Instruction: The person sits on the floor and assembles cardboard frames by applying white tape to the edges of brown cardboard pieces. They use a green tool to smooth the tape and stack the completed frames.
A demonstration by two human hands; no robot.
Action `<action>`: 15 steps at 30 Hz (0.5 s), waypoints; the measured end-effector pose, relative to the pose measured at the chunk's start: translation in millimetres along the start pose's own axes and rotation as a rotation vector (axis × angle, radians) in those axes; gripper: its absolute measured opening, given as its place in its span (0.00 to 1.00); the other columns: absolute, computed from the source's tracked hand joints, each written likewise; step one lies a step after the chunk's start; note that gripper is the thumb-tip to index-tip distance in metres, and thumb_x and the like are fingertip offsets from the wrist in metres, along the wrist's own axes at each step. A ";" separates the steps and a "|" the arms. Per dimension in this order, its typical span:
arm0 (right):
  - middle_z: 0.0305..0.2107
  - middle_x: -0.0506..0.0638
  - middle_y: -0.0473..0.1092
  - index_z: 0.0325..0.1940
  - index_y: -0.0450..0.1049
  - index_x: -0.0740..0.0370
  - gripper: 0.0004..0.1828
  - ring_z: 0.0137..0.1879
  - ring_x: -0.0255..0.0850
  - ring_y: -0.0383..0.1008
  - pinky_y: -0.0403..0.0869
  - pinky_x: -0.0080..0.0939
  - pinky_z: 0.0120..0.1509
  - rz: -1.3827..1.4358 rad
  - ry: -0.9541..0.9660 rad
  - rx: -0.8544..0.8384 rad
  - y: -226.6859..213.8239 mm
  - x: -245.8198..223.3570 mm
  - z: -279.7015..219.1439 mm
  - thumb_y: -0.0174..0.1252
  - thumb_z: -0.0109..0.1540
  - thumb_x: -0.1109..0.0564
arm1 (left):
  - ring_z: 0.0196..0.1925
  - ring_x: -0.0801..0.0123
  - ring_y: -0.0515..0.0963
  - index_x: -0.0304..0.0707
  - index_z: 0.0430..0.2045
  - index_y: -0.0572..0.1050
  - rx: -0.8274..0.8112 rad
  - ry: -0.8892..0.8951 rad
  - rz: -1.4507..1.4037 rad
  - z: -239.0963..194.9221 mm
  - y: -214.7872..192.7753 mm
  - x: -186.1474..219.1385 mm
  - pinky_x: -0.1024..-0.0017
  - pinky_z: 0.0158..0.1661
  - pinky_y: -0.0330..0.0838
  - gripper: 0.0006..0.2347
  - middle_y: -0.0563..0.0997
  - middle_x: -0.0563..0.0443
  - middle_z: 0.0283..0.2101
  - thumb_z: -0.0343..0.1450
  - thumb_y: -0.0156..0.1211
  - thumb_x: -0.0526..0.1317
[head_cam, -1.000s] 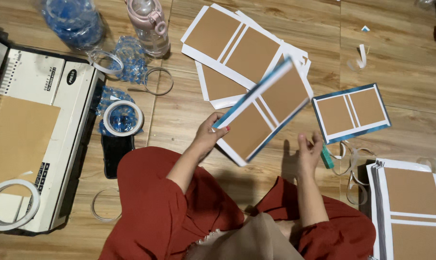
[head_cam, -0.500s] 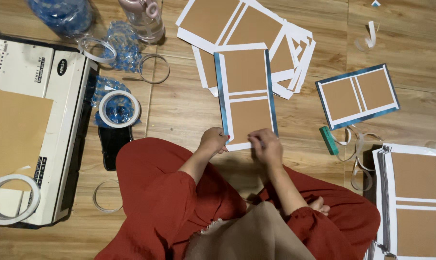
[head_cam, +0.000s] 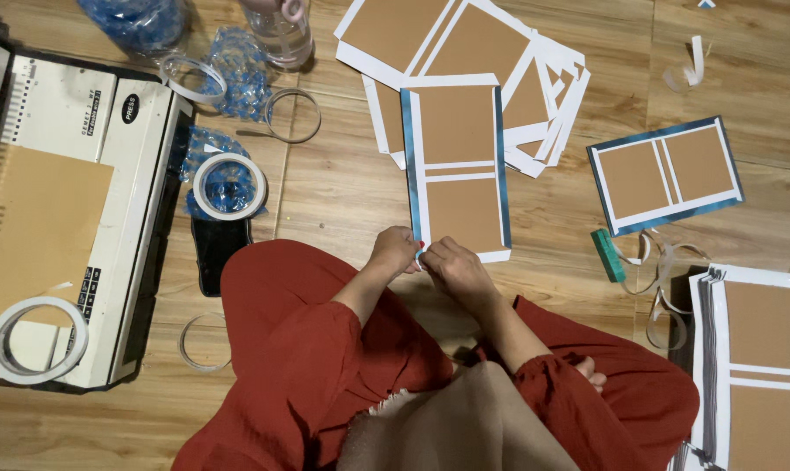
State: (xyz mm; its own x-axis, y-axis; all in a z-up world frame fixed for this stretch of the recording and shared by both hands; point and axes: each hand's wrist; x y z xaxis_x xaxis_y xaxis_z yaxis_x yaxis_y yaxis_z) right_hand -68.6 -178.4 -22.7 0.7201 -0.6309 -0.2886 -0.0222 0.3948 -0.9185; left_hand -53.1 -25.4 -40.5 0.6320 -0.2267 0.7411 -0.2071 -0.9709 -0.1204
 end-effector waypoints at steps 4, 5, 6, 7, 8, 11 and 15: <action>0.24 0.43 0.62 0.24 0.64 0.54 0.11 0.41 0.38 0.65 0.69 0.33 0.38 0.075 -0.040 -0.085 -21.9 -7.1 7.0 0.47 0.59 0.51 | 0.14 0.65 0.77 0.28 0.23 0.72 0.044 0.027 0.035 2.6 -1.1 0.4 0.78 0.17 0.75 0.06 0.75 0.39 0.13 0.65 0.47 0.33; 0.25 0.44 0.61 0.24 0.63 0.56 0.13 0.43 0.39 0.65 0.70 0.34 0.39 0.142 -0.006 -0.109 -27.1 -9.7 5.9 0.44 0.61 0.50 | 0.14 0.65 0.77 0.28 0.23 0.71 0.059 0.045 0.042 2.5 -1.1 -0.1 0.79 0.17 0.75 0.06 0.74 0.40 0.12 0.65 0.47 0.33; 0.25 0.44 0.61 0.24 0.63 0.56 0.13 0.43 0.39 0.65 0.70 0.34 0.39 0.140 -0.010 -0.108 -28.3 -8.8 8.6 0.44 0.61 0.50 | 0.14 0.65 0.77 0.28 0.23 0.71 0.062 0.048 0.040 4.2 -1.7 1.9 0.79 0.17 0.75 0.06 0.74 0.40 0.12 0.65 0.47 0.33; 0.25 0.44 0.64 0.26 0.66 0.55 0.10 0.42 0.40 0.67 0.71 0.35 0.38 0.191 0.049 -0.043 -29.0 -7.8 11.3 0.46 0.61 0.52 | 0.14 0.68 0.77 0.31 0.24 0.72 0.057 0.053 0.106 6.2 -2.4 3.6 0.80 0.18 0.74 0.06 0.75 0.44 0.13 0.65 0.47 0.34; 0.25 0.45 0.67 0.29 0.69 0.55 0.07 0.40 0.41 0.69 0.72 0.36 0.38 0.251 0.115 0.014 -28.4 -11.9 8.9 0.49 0.60 0.54 | 0.14 0.70 0.77 0.33 0.25 0.72 0.046 0.043 0.171 3.2 -1.5 -0.8 0.80 0.20 0.74 0.06 0.75 0.47 0.13 0.65 0.47 0.36; 0.25 0.43 0.68 0.28 0.70 0.53 0.07 0.40 0.38 0.69 0.71 0.33 0.36 0.183 0.116 0.020 -23.8 -11.9 12.4 0.53 0.58 0.52 | 0.16 0.70 0.78 0.32 0.29 0.72 0.075 0.043 0.053 6.7 -2.3 -8.6 0.80 0.22 0.74 0.07 0.77 0.45 0.18 0.64 0.46 0.34; 0.27 0.41 0.68 0.29 0.70 0.52 0.06 0.42 0.36 0.69 0.71 0.32 0.37 0.137 0.136 0.003 -7.6 -6.1 9.9 0.53 0.57 0.51 | 0.15 0.71 0.77 0.33 0.29 0.73 0.102 0.046 0.072 7.8 -3.5 -6.6 0.80 0.21 0.74 0.08 0.76 0.48 0.17 0.64 0.47 0.35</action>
Point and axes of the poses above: each hand's wrist, its own z-axis towards the middle knuckle, its own y-axis out of the palm, x = y × z
